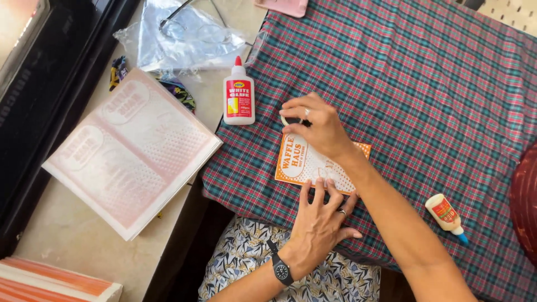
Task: The person is manually assembling paper bags by folding pre-printed templates and applying glue to the seams.
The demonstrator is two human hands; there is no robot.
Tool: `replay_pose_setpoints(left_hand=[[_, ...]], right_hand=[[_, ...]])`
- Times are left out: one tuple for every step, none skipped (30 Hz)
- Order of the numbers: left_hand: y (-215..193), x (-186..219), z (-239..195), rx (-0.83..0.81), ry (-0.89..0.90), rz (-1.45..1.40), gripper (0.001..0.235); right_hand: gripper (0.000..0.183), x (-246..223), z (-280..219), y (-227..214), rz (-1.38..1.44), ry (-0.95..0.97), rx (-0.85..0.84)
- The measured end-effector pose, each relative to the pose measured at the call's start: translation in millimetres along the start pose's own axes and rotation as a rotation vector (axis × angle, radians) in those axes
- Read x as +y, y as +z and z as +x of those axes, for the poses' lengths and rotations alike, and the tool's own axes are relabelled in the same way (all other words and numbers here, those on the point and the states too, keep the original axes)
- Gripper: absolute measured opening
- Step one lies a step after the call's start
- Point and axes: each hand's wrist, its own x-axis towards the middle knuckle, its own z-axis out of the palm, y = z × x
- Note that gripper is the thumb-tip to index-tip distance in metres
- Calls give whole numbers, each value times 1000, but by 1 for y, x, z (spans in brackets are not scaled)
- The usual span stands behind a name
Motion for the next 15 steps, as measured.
replay_pose_setpoints(left_hand=[[0,-1,0,1,-9,10,86],[1,-1,1,6,-9,11,86],[2,-2,-1,12,-9,19,89],[3,-2,-2,18,-8,27,91],[0,-3,-2,19,-12,30,91],[-2,-3,-1,28,-22,-8,85],[-5,-3,1,37,-26,-48,80],[-4,-3,2,38,-24,-47,80],[-4,-4,2,43,-23,-104,78],[-4,-5,1,49,-23,-161,76],[-6,-4,0,45,-24,-158,76],[-9,-3,-1,31,-21,-146,73],[-10,-5,4,31,-15,-129,71],[-11,-5,3,40,-12,-123,71],[-12,-3,2,21,-13,-85,72]], right_hand=[[33,-5,-2,-1,-37,-48,48],[33,-15,-13,-11,-40,-52,47],[29,-25,-24,-18,12,-6,-23],[25,-35,-35,-25,63,38,-94],[25,-35,-39,-19,65,34,-96],[25,-35,-43,-14,143,75,-173],[26,-34,-48,-11,219,119,-246],[26,-37,-39,-4,217,117,-244],[28,-41,-29,4,230,84,-294],[29,-45,-19,13,242,50,-344],[29,-43,-16,15,247,50,-342],[31,-41,-12,18,218,-21,-290],[33,-35,-3,19,178,-102,-238],[33,-27,-8,7,172,-111,-236],[29,-19,-13,-4,36,32,-63]])
